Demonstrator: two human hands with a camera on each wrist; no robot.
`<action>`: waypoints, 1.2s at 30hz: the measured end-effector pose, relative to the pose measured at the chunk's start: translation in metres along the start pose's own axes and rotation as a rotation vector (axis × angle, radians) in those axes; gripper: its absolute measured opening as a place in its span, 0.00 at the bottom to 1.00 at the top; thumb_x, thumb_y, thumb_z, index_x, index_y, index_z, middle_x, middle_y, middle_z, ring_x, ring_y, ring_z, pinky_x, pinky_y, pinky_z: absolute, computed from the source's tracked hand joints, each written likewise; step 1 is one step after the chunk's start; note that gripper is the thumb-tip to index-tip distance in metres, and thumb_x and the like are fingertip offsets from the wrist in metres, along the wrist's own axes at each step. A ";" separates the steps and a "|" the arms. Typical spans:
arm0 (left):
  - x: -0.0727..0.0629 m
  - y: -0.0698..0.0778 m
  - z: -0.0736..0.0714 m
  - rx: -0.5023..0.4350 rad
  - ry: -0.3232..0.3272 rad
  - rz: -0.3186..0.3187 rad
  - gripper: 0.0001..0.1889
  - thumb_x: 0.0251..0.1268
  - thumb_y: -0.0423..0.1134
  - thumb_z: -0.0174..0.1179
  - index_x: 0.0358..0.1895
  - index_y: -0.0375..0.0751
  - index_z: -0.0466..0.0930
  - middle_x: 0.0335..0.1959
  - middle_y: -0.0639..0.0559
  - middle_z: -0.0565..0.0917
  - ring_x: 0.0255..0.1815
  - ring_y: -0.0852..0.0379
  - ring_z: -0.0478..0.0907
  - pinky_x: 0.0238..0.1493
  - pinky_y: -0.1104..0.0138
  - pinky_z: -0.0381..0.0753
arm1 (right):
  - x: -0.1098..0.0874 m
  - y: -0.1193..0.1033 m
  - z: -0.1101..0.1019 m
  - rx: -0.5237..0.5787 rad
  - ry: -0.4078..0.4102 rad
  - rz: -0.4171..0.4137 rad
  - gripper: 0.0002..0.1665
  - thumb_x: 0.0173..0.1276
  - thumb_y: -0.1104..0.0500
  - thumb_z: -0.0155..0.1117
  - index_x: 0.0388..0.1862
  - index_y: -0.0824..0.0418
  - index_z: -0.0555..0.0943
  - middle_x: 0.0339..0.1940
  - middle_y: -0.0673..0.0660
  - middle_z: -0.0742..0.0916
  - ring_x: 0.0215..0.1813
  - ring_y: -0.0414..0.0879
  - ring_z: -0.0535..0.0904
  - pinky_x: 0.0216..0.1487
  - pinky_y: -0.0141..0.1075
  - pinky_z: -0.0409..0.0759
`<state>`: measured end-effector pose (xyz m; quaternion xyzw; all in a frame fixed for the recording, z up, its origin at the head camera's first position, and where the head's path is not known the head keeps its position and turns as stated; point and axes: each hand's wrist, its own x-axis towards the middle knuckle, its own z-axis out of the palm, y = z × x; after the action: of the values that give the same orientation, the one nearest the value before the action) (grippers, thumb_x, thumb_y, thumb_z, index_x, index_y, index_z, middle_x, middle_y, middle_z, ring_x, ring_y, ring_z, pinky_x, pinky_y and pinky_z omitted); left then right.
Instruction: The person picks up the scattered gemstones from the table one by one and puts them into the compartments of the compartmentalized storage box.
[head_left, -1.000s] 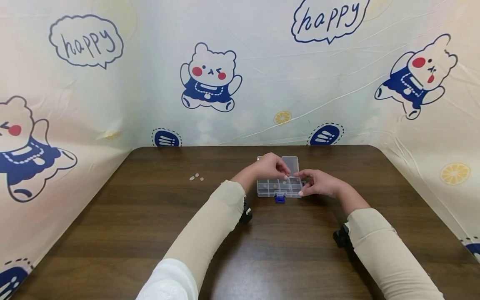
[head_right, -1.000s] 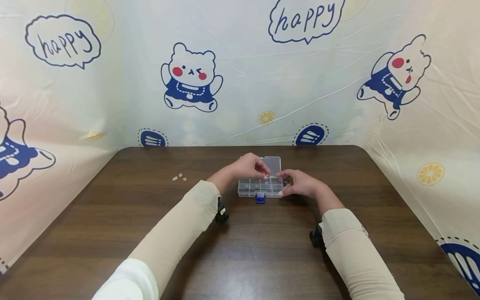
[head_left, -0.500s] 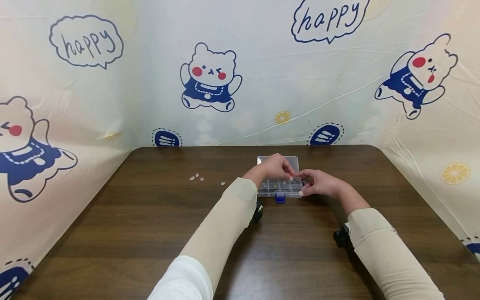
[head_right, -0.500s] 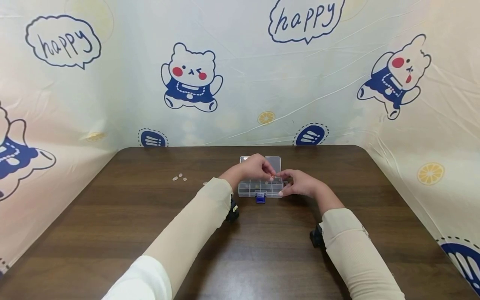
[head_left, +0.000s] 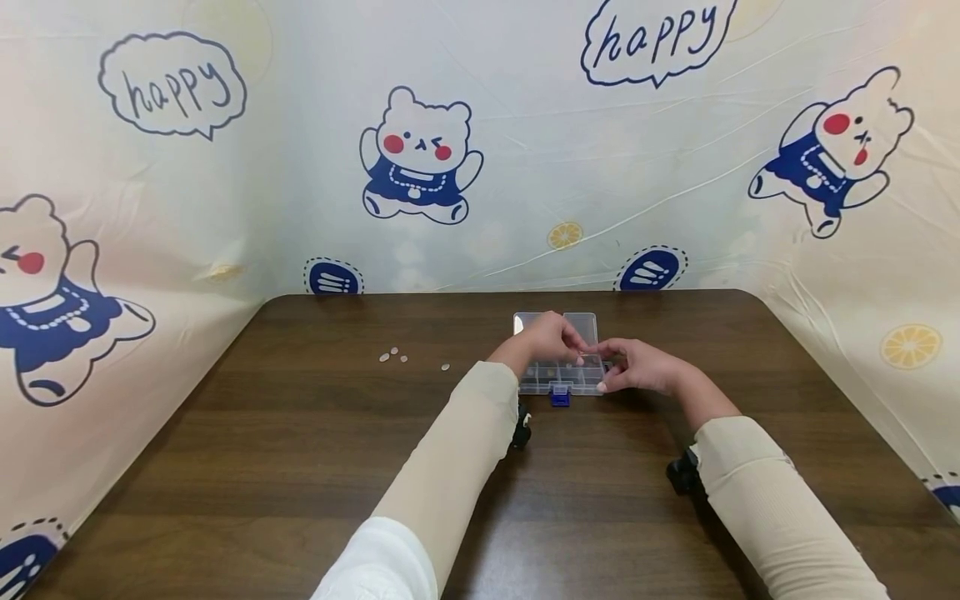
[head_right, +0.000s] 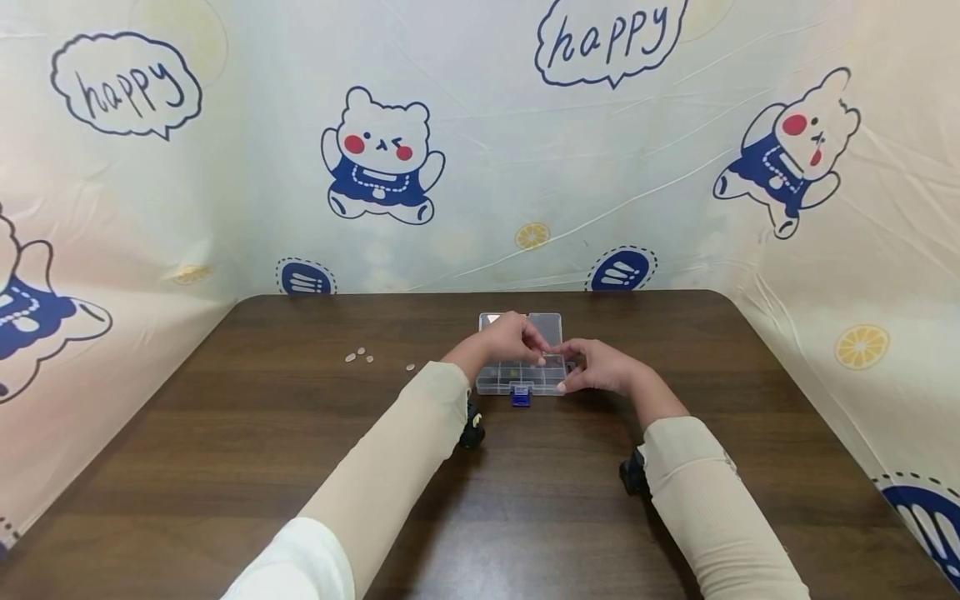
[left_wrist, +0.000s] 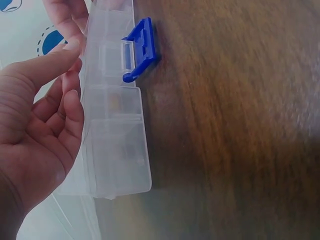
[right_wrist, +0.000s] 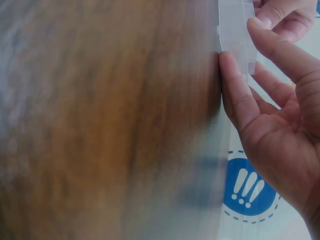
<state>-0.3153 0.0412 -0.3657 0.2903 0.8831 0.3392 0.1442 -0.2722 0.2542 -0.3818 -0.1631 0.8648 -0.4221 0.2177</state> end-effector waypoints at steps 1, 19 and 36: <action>-0.001 0.000 0.000 -0.010 0.004 -0.002 0.08 0.56 0.33 0.71 0.40 0.39 0.89 0.27 0.55 0.85 0.30 0.61 0.75 0.34 0.72 0.76 | 0.000 0.000 0.000 -0.001 -0.001 -0.001 0.46 0.59 0.56 0.75 0.71 0.67 0.63 0.65 0.68 0.71 0.51 0.53 0.78 0.58 0.47 0.76; -0.022 -0.020 -0.009 -0.212 0.057 0.046 0.11 0.54 0.35 0.73 0.41 0.39 0.88 0.33 0.52 0.85 0.32 0.57 0.79 0.34 0.67 0.81 | -0.001 -0.004 0.001 0.014 -0.007 0.011 0.44 0.59 0.57 0.74 0.71 0.65 0.64 0.63 0.67 0.72 0.48 0.53 0.77 0.57 0.45 0.76; -0.043 -0.042 -0.020 -0.279 0.130 0.052 0.15 0.54 0.37 0.74 0.44 0.35 0.87 0.37 0.52 0.86 0.38 0.55 0.82 0.38 0.66 0.83 | -0.002 -0.004 0.002 -0.016 0.011 0.024 0.44 0.59 0.55 0.75 0.71 0.63 0.65 0.63 0.67 0.72 0.50 0.54 0.76 0.61 0.49 0.74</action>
<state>-0.3078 -0.0202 -0.3772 0.2674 0.8272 0.4801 0.1168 -0.2694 0.2515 -0.3790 -0.1521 0.8712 -0.4135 0.2165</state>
